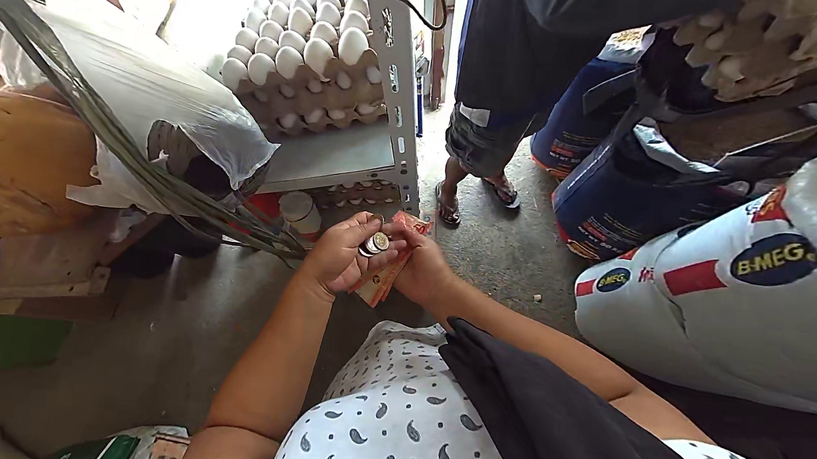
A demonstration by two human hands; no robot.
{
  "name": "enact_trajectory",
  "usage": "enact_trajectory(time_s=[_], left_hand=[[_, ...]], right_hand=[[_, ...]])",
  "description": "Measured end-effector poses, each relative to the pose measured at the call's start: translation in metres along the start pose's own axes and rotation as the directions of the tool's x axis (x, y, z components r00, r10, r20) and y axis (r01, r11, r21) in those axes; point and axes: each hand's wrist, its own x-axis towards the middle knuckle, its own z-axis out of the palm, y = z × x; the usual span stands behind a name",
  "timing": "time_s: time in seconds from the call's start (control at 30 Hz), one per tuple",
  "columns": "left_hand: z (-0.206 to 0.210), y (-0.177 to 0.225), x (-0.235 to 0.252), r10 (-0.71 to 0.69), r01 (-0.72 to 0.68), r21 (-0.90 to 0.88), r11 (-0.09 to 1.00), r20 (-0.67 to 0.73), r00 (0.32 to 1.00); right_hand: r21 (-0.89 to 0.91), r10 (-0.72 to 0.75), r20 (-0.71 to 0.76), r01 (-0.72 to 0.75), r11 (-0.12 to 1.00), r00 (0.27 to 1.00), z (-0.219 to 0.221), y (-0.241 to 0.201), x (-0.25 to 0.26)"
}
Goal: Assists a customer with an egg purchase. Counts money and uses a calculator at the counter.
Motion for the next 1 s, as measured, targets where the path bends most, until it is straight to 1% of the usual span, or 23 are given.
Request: enact_trajectory(time_s=[0.13,0.27,0.47,0.73,0.87,1.0], left_hand=[[-0.004,-0.001,-0.002,0.003,-0.001,-0.06,0.998,0.035,0.999],[-0.008,-0.007,0.001,0.0,0.001,-0.08,0.997,0.017,1.0],[-0.013,-0.021,0.006,0.068,-0.055,-0.17,0.984,0.071,0.995],[-0.013,-0.026,0.007,0.096,-0.077,-0.2,0.977,0.085,0.992],[-0.018,-0.028,0.007,0.126,-0.097,-0.221,0.97,0.119,0.985],[-0.023,-0.032,0.005,0.182,-0.133,-0.305,0.943,0.137,0.974]], right_hand=[[0.04,0.014,-0.017,-0.013,0.999,1.0,-0.002,0.001,0.001],[0.052,0.002,0.005,-0.002,0.999,1.0,-0.004,0.001,0.003],[0.068,0.013,0.014,-0.014,0.998,1.0,-0.006,0.002,0.006],[0.06,0.026,0.051,-0.029,0.998,0.998,-0.008,0.004,0.009],[0.068,0.044,0.05,-0.047,0.997,0.998,-0.008,0.004,0.011],[0.085,0.044,0.063,-0.05,0.995,0.997,-0.01,0.005,0.012]])
